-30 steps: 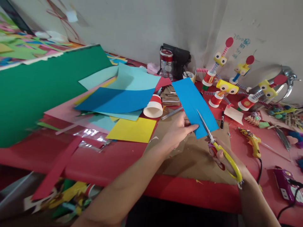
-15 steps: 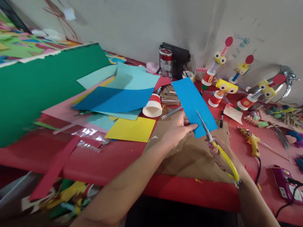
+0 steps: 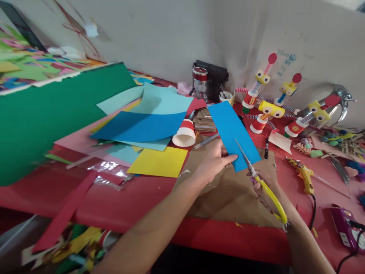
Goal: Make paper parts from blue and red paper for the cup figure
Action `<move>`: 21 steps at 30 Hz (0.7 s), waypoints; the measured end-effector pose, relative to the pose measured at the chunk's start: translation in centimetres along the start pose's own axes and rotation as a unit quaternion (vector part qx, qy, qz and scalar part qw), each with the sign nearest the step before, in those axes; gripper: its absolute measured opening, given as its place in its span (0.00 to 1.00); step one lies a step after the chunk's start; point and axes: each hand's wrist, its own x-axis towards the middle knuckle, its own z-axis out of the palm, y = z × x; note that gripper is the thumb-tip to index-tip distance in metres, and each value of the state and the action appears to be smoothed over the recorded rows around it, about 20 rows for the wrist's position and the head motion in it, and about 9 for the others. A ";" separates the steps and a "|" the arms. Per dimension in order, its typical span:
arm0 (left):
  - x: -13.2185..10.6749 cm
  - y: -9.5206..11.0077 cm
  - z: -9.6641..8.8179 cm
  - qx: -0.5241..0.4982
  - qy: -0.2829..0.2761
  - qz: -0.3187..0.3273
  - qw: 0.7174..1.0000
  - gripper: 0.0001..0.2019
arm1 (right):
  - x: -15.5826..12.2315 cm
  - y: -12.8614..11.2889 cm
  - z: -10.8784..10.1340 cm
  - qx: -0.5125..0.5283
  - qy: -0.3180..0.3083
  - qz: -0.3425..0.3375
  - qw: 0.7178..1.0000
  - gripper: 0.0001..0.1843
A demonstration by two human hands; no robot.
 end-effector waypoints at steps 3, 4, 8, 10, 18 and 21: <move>0.2 0.1 -0.1 -0.053 0.011 0.034 0.998 0.17 | 0.4 0.7 -0.1 -0.031 0.022 -0.031 0.999 0.25; 0.3 0.1 -0.3 -0.076 0.024 0.041 0.996 0.16 | 0.5 0.9 -0.1 -0.047 0.029 -0.047 0.997 0.25; 1.0 0.0 -1.0 -0.115 0.095 0.063 0.987 0.13 | 0.6 0.9 -0.3 -0.086 0.017 -0.078 0.993 0.25; 1.3 -0.1 -1.3 -0.099 0.107 0.073 0.987 0.12 | 0.3 0.3 -0.4 -0.085 -0.011 -0.073 0.994 0.26; 0.7 0.1 -0.6 -0.077 0.074 0.057 0.993 0.13 | -0.8 -1.6 -0.6 0.017 -0.084 -0.032 0.996 0.32; 0.5 0.3 -0.4 -0.074 0.075 0.064 0.992 0.15 | -0.8 -1.5 -0.4 0.042 -0.083 -0.047 0.995 0.32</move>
